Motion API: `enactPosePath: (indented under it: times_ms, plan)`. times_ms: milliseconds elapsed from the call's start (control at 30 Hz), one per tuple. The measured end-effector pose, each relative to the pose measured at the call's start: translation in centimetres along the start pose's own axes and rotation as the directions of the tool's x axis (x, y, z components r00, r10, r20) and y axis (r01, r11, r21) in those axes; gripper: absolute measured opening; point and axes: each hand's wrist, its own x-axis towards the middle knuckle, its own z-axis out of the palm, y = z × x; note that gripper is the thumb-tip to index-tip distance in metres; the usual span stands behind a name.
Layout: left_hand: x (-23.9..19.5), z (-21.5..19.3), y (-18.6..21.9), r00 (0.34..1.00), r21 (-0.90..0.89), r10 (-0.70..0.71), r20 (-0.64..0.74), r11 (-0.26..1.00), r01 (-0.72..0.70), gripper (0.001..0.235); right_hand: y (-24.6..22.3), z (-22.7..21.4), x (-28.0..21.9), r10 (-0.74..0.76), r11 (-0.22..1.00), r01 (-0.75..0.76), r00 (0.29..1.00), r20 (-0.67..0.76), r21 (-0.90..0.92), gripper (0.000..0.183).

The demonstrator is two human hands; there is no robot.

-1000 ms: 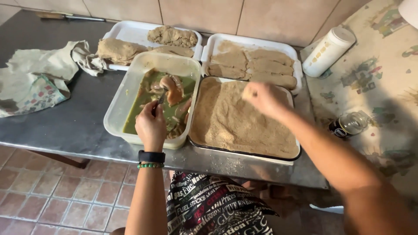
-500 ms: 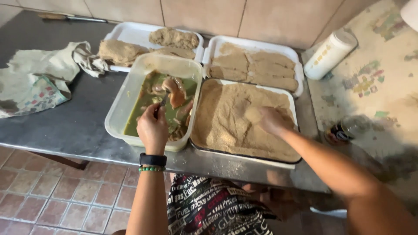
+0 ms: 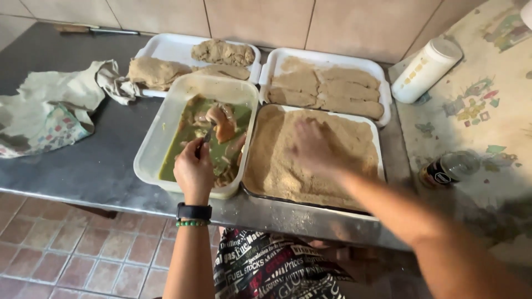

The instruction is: Breading raw chicken pieces by dipping them in a liquid marinade and then coating them with breadcrumbs on a metal counter.

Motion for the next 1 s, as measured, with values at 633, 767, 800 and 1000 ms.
enactPosePath:
  times_ms: [633, 767, 800, 1000]
  plan:
    - [0.6, -0.4, 0.1, 1.000, -0.018, -0.027, -0.004, 0.999, 0.027, 0.023, 13.6, 6.4, 7.2, 0.135, 0.947, -0.142, 0.990, 0.043, 0.289, 0.053]
    - [0.8, -0.5, 0.4, 1.000, -0.007, -0.010, 0.006, 1.000, 0.010, 0.023, 9.6, -1.3, 2.5, 0.107, 0.948, -0.169, 0.967, 0.230, 0.269, 0.059]
    - [0.7, -0.5, 0.2, 1.000, 0.010, -0.013, 0.025, 1.000, 0.013, 0.024, 8.6, -3.6, 0.9, 0.128, 0.953, -0.178, 0.970, 0.206, 0.246, 0.055]
    - [0.7, -0.1, -0.4, 1.000, -0.020, -0.022, 0.001, 1.000, 0.022, 0.023, 8.6, -9.3, -2.6, 0.044, 0.978, -0.026, 0.995, -0.085, 0.209, 0.032]
